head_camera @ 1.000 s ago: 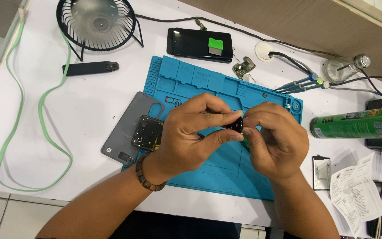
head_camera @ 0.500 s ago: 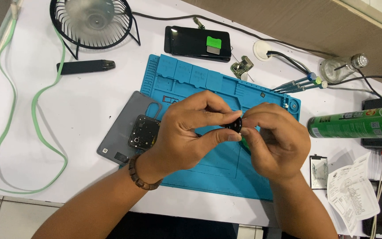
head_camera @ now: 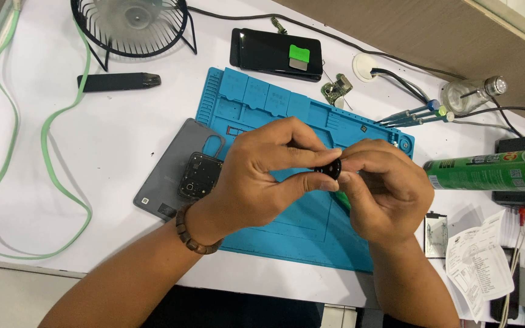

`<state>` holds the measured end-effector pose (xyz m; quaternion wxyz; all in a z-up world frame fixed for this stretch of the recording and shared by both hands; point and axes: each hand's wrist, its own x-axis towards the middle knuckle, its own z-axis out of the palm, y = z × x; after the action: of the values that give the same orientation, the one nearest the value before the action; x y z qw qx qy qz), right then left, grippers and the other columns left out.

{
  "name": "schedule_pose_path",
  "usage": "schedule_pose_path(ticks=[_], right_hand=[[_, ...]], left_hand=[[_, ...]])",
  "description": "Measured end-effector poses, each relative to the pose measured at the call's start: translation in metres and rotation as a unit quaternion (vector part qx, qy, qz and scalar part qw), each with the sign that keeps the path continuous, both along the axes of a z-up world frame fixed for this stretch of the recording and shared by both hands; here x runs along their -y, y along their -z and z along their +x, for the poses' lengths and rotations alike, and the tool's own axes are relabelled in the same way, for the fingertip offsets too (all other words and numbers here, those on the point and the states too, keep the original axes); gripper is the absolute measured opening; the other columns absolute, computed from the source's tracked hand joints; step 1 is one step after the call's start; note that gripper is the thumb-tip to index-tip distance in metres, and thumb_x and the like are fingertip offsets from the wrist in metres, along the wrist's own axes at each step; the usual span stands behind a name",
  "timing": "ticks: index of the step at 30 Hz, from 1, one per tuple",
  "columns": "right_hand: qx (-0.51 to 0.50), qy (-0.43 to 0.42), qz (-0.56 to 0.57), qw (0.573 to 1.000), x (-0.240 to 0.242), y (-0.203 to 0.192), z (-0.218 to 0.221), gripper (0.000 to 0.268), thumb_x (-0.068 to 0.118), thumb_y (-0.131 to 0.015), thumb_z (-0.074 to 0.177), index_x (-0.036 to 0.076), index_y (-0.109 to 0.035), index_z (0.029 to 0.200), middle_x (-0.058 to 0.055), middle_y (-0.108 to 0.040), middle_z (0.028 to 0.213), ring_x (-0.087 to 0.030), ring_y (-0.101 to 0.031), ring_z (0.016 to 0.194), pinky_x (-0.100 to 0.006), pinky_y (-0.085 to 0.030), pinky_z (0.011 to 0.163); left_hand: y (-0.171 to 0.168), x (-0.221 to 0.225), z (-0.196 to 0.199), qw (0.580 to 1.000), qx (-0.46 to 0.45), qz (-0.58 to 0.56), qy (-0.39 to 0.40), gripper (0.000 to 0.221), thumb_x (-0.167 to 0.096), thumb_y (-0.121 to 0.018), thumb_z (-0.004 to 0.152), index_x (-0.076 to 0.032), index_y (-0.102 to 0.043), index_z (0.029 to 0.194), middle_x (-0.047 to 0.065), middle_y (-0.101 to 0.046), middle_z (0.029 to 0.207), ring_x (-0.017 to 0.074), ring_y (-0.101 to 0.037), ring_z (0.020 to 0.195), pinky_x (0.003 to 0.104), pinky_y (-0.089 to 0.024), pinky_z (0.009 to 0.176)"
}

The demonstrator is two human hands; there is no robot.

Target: A person cleans a small camera component with a spray and then installs it into a mobile phone before testing the device.

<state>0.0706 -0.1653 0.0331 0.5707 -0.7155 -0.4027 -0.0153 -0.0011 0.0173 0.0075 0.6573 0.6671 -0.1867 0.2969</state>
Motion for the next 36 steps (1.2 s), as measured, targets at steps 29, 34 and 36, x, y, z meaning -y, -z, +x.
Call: schedule_pose_path(ticks=[29, 34, 36], right_hand=[[0.101, 0.051, -0.256, 0.960, 0.041, 0.040, -0.030, 0.008, 0.005, -0.071, 0.097, 0.003, -0.068, 0.103, -0.010, -0.072, 0.097, -0.021, -0.069, 0.085, -0.032, -0.055, 0.072], [0.135, 0.127, -0.270, 0.945, 0.084, 0.066, -0.040, 0.010, 0.002, -0.071, 0.098, 0.001, -0.067, 0.107, -0.013, -0.071, 0.102, -0.025, -0.068, 0.088, -0.034, -0.054, 0.080], [0.156, 0.144, -0.258, 0.942, 0.098, 0.064, -0.033, 0.005, -0.004, -0.069, 0.100, -0.002, -0.067, 0.104, -0.016, -0.070, 0.102, -0.027, -0.066, 0.089, -0.036, -0.053, 0.081]], left_hand=[[0.006, -0.028, -0.002, 0.893, -0.052, -0.330, 0.302, 0.043, -0.029, -0.078, 0.105, -0.004, -0.065, 0.139, 0.016, -0.070, 0.121, 0.0304, -0.066, 0.107, 0.040, -0.059, 0.093], [0.010, -0.026, -0.001, 0.873, -0.032, -0.327, 0.359, 0.056, -0.032, -0.075, 0.108, -0.005, -0.056, 0.154, 0.016, -0.068, 0.120, 0.0284, -0.064, 0.111, 0.039, -0.059, 0.094], [0.010, -0.022, -0.001, 0.869, -0.024, -0.323, 0.374, 0.056, -0.032, -0.075, 0.109, -0.006, -0.056, 0.155, 0.013, -0.070, 0.123, 0.0275, -0.063, 0.112, 0.040, -0.059, 0.097]])
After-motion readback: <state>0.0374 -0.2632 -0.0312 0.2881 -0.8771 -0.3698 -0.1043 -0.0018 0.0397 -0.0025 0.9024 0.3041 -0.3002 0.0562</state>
